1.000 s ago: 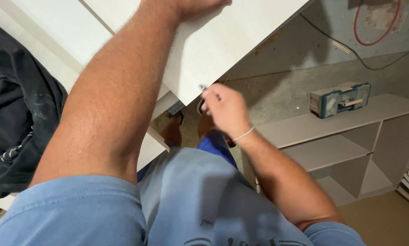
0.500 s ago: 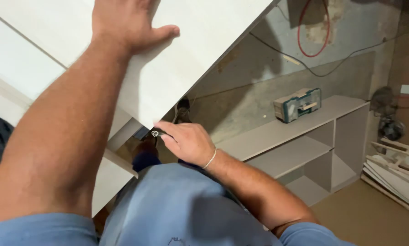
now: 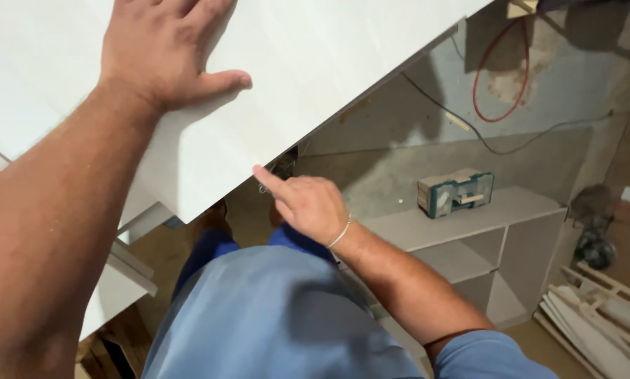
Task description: Trimming excess edge banding from wooden panels and smoothing the edges using a utility knife and sanding block
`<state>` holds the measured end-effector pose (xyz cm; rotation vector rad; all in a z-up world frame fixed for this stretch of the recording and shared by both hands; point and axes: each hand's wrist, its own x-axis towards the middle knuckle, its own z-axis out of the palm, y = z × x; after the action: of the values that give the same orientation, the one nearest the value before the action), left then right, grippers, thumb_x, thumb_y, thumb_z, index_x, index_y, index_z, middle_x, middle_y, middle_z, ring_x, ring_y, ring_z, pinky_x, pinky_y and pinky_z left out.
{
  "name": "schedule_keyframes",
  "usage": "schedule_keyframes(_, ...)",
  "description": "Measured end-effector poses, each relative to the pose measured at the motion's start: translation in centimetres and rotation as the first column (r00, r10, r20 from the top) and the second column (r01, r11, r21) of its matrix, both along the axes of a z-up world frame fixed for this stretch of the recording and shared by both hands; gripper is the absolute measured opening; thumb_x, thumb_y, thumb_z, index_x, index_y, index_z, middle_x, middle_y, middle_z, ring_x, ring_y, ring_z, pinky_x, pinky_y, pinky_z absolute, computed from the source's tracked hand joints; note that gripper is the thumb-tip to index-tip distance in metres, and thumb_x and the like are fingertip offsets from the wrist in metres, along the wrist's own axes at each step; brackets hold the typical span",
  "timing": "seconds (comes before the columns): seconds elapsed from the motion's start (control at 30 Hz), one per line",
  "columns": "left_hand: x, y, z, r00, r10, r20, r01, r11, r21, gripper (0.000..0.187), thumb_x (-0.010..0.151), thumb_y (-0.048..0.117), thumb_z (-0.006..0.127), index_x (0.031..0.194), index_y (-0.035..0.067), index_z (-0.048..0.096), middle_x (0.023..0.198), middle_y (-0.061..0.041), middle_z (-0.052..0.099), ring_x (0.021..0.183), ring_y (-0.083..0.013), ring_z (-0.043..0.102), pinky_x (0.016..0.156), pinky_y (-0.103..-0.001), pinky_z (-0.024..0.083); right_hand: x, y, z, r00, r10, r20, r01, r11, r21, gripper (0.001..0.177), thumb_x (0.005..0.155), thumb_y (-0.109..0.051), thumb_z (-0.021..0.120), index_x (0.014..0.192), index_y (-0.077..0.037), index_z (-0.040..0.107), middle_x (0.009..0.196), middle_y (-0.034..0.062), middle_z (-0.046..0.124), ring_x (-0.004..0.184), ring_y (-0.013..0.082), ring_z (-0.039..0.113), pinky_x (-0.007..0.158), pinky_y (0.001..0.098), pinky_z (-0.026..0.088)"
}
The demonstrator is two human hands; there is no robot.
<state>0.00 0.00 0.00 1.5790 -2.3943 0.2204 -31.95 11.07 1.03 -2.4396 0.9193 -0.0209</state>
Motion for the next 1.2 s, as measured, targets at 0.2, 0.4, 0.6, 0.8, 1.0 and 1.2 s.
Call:
schedule_keyframes(0.2,-0.4,0.1,0.7,0.998,0.018,0.058,-0.025,0.992,0.124,0.107,0.101,0.094,0.027,0.167,0.015,0.060,0.148,-0.008,0.072,0.126,-0.0307,0.065,0.101,-0.045,0.042,-4.9,-5.7,-1.4,1.000,0.009,0.001,-0.008,0.988,-0.151,0.081,0.085,-0.007,0.067,0.158,-0.031,0.042,0.066,-0.0030,0.054,0.058,0.0217,0.051,0.051,0.0418,0.044)
schedule_keyframes(0.4,0.0,0.7,0.1,0.982,0.057,0.182,-0.072,0.994,0.077,0.107,0.098,0.098,0.025,0.161,0.023,0.068,0.144,-0.002,0.072,0.122,-0.0224,0.066,0.089,-0.037,0.053,-9.8,-10.7,-2.3,0.992,-0.102,-0.068,0.095,0.990,-0.106,0.073,0.091,-0.011,0.067,0.157,-0.034,0.045,0.065,-0.0045,0.042,0.059,0.0171,0.042,0.047,0.0361,0.035)
schedule_keyframes(0.6,-0.1,1.3,-0.3,0.971,0.115,0.209,-0.144,0.981,0.130,0.104,0.093,0.099,0.031,0.163,0.030,0.064,0.145,0.004,0.070,0.125,-0.0181,0.066,0.089,-0.034,0.055,-12.3,-15.9,-0.9,0.944,-0.324,0.065,0.329,0.936,-0.124,0.048,0.100,-0.013,0.053,0.146,-0.028,0.058,0.121,-0.0031,0.079,0.061,0.0059,0.053,0.049,0.0228,0.044)
schedule_keyframes(0.8,-0.2,1.3,0.1,0.956,0.111,0.270,-0.162,0.971,0.176,0.110,0.091,0.101,0.023,0.169,0.031,0.058,0.147,0.010,0.071,0.129,-0.0155,0.065,0.094,-0.032,0.053,-11.6,-20.5,3.3,0.651,-0.736,0.188,0.664,0.672,0.328,0.038,0.107,-0.015,0.045,0.143,-0.005,0.050,0.077,0.0080,0.065,0.067,0.0144,0.063,0.063,0.0272,0.056)
schedule_keyframes(1.0,0.2,1.5,-0.1,0.931,0.118,0.346,-0.136,0.990,0.028,0.108,0.096,0.103,0.017,0.168,0.036,0.064,0.141,0.018,0.073,0.126,-0.0069,0.068,0.093,-0.024,0.053,-11.5,-24.2,4.0,0.541,-0.839,-0.059,0.767,0.464,0.443,0.018,0.099,-0.021,0.052,0.101,-0.010,0.066,0.073,0.0025,0.070,0.058,0.0089,0.061,0.058,0.0221,0.049)
schedule_keyframes(1.2,0.3,1.1,-0.1,0.967,0.096,0.236,-0.082,0.994,-0.072,0.096,0.101,0.103,0.030,0.154,0.035,0.073,0.142,0.017,0.074,0.121,-0.0078,0.069,0.103,-0.026,0.051,-11.5,-26.9,5.7,0.538,-0.836,-0.107,0.805,0.471,0.361,0.019,0.107,-0.013,0.051,0.091,-0.013,0.061,0.071,-0.0004,0.066,0.061,0.0067,0.062,0.059,0.0205,0.055)
